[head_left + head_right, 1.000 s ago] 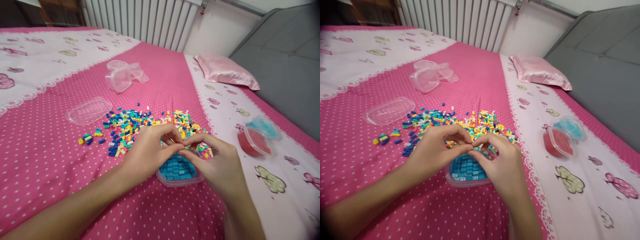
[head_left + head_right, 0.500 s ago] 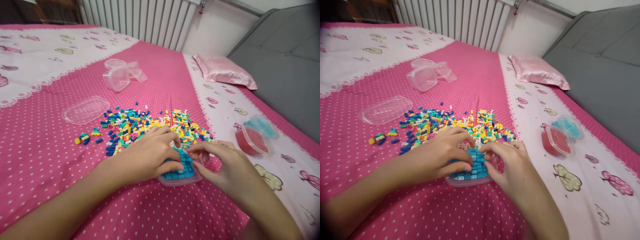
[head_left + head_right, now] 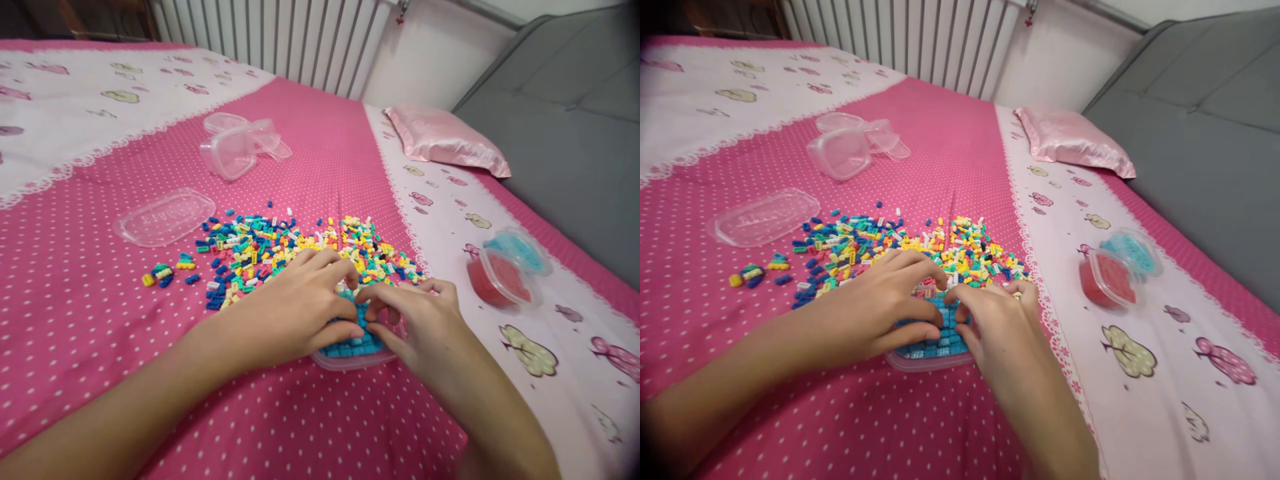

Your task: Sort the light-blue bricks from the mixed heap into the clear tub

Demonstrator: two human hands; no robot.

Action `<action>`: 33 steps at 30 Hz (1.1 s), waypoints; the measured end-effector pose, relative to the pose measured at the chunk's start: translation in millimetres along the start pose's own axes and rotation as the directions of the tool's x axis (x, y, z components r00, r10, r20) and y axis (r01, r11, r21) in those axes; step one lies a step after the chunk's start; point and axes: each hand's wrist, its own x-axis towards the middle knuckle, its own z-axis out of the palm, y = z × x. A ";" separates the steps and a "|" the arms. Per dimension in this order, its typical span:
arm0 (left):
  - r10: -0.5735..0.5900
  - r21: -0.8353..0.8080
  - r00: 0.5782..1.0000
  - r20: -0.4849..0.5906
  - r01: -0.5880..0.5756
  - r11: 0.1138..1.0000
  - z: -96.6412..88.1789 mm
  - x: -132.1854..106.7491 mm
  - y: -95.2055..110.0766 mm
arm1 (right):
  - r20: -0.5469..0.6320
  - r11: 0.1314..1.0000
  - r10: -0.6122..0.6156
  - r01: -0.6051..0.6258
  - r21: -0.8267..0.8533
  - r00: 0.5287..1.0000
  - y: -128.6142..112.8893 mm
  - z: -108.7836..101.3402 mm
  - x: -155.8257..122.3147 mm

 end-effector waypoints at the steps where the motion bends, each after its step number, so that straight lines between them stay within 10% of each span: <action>1: -0.001 -0.004 1.000 0.001 0.001 1.000 0.0 0.1 0.0 | -0.004 1.000 0.000 0.000 0.002 1.000 -0.3 0.2 0.1; 27: -0.108 -0.044 0.981 -0.161 0.103 0.994 -16.3 -4.7 -16.7 | -0.026 1.000 0.015 -0.015 -0.004 1.000 1.1 -3.8 -1.5; 30: -0.252 -0.008 0.934 -0.253 0.258 0.966 -31.2 -10.2 -33.4 | -0.064 0.999 0.015 -0.013 0.031 0.998 1.3 -6.9 -0.2; 33: -0.466 0.060 0.786 -0.406 0.532 0.844 -46.3 -21.1 -56.2 | -0.114 0.994 0.026 -0.014 0.105 0.993 1.0 -12.0 1.2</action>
